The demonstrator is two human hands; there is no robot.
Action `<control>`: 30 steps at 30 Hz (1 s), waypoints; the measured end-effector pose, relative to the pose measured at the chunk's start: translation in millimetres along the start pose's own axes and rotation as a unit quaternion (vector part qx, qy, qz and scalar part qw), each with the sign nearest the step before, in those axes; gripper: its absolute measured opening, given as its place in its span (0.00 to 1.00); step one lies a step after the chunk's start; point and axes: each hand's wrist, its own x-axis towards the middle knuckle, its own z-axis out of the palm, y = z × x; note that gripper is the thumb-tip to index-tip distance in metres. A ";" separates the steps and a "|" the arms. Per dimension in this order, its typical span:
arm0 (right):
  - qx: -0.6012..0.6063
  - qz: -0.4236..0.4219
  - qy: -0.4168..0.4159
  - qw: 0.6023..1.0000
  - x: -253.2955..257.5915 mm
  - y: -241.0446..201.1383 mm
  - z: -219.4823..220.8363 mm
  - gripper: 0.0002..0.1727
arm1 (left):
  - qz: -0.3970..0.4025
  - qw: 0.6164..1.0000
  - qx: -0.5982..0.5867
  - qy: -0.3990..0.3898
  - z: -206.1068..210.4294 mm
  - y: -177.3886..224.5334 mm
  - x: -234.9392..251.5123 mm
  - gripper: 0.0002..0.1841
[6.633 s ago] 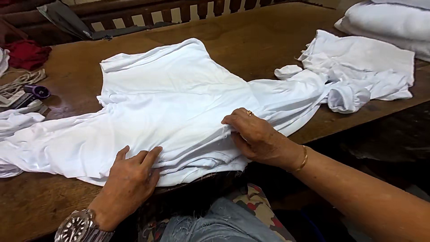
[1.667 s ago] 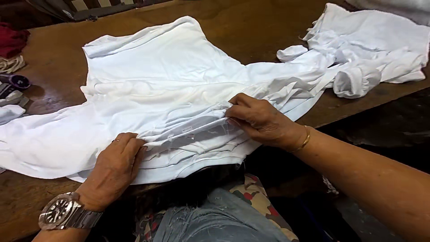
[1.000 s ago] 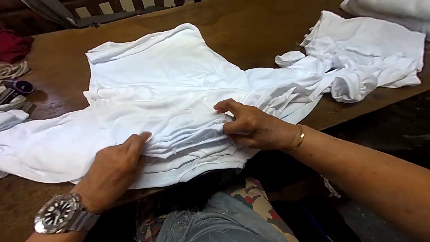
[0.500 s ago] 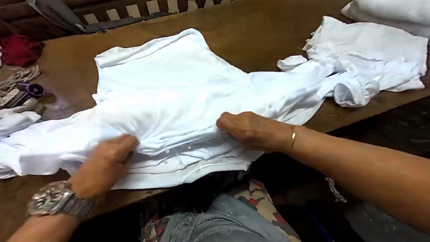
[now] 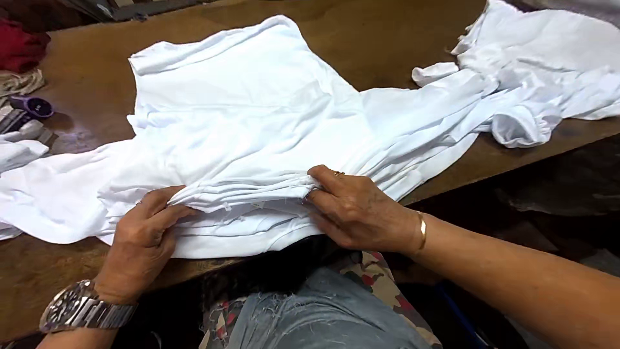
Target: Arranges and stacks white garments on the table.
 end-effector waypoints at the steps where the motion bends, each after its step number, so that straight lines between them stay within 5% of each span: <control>1: -0.003 0.003 -0.005 1.000 0.2 -1.0 -0.8 0.15 | -0.002 1.000 -0.003 0.002 0.2 1.7 -0.3 0.13; 9: -0.008 0.026 0.011 1.000 5.5 -0.4 5.3 0.10 | -0.035 0.999 -0.027 -0.024 0.6 5.0 -3.7 0.16; 18: 0.111 -0.007 -0.006 0.994 -2.9 64.2 -43.0 0.11 | 0.016 0.999 0.003 -0.027 5.3 31.3 16.8 0.29; 30: 0.199 0.011 -0.008 0.980 -2.7 62.3 -32.2 0.10 | 0.047 0.996 0.070 -0.024 25.7 8.2 38.9 0.11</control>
